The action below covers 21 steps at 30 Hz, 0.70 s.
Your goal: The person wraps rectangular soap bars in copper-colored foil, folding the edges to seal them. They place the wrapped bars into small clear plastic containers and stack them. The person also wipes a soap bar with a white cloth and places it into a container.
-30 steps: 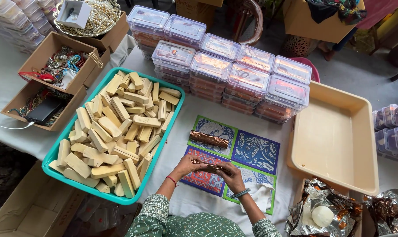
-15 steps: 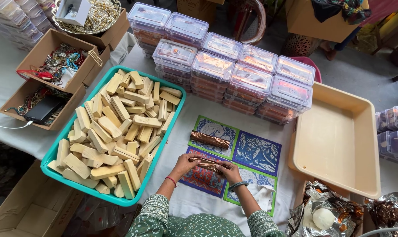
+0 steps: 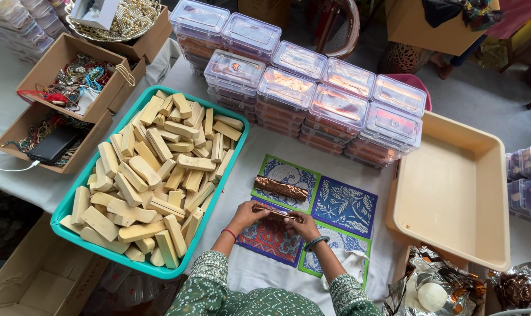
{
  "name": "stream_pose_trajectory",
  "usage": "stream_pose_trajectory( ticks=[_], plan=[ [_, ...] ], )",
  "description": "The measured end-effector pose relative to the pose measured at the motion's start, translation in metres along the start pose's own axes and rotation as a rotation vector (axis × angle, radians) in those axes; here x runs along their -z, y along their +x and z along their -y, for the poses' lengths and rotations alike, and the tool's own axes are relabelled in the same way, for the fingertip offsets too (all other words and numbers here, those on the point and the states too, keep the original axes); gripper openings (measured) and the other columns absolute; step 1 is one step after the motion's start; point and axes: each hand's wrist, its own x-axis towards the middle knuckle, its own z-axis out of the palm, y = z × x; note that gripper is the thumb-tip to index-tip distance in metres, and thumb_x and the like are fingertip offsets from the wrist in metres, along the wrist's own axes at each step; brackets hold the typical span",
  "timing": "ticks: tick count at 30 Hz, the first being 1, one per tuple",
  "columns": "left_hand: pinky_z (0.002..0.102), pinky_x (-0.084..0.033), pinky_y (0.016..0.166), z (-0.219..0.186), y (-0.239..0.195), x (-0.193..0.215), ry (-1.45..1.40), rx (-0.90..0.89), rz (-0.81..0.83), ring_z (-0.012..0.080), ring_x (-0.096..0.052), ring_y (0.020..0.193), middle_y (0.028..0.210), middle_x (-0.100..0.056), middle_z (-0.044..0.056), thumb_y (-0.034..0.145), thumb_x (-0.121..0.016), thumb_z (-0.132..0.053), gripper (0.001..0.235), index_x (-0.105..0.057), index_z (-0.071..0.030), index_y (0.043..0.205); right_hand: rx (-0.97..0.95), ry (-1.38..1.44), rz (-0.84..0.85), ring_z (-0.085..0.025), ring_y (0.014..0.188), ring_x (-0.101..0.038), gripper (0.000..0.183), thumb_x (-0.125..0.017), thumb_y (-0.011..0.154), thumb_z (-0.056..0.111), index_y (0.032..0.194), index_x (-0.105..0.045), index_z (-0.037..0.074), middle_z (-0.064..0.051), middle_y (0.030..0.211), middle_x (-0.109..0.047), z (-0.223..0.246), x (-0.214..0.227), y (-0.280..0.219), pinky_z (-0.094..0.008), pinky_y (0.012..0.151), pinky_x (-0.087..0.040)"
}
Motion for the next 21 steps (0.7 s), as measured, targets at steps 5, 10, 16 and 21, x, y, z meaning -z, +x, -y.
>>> stream_pose_trajectory(
  ticks=[5, 10, 16, 21],
  plan=[
    [0.040, -0.058, 0.084, 0.015, 0.028, -0.006, 0.206, -0.058, -0.153, 0.0276, -0.072, 0.095, 0.102, -0.074, 0.014, 0.077, -0.087, -0.043, 0.047, -0.078, -0.005, 0.103, 0.095, -0.114, -0.065, -0.014, 0.073, -0.073, 0.041, -0.075, 0.091, 0.021, 0.123, -0.069, -0.002, -0.010, 0.089, -0.076, -0.005, -0.005, 0.018, -0.027, 0.061, -0.062],
    [0.043, -0.055, 0.091, 0.000, 0.029, -0.005, 0.403, -0.051, -0.274, 0.0319, -0.067, 0.103, 0.108, -0.067, 0.015, 0.074, -0.086, -0.051, 0.052, -0.078, -0.009, 0.104, -0.021, -0.325, -0.222, -0.020, 0.074, -0.074, 0.040, -0.074, 0.090, 0.033, 0.117, -0.074, 0.003, -0.014, 0.087, -0.076, 0.026, -0.022, 0.004, -0.034, 0.064, -0.062],
    [0.044, -0.054, 0.090, -0.023, 0.014, -0.005, 0.473, 0.093, -0.355, 0.0293, -0.063, 0.110, 0.116, -0.059, 0.009, 0.070, -0.088, -0.054, 0.063, -0.067, -0.010, 0.110, 0.269, -0.862, -0.417, -0.030, 0.092, -0.071, 0.043, -0.077, 0.081, 0.052, 0.101, -0.082, 0.014, -0.012, 0.100, -0.069, 0.046, -0.026, -0.011, -0.042, 0.081, -0.056],
    [0.046, -0.053, 0.091, -0.025, 0.016, -0.017, 0.419, 0.042, -0.485, 0.0306, -0.061, 0.112, 0.118, -0.057, 0.008, 0.069, -0.089, -0.045, 0.063, -0.062, -0.017, 0.119, 0.172, -0.814, -0.489, -0.031, 0.093, -0.073, 0.052, -0.077, 0.082, 0.056, 0.100, -0.078, 0.007, -0.012, 0.099, -0.072, 0.045, -0.029, -0.012, -0.043, 0.081, -0.057]
  ],
)
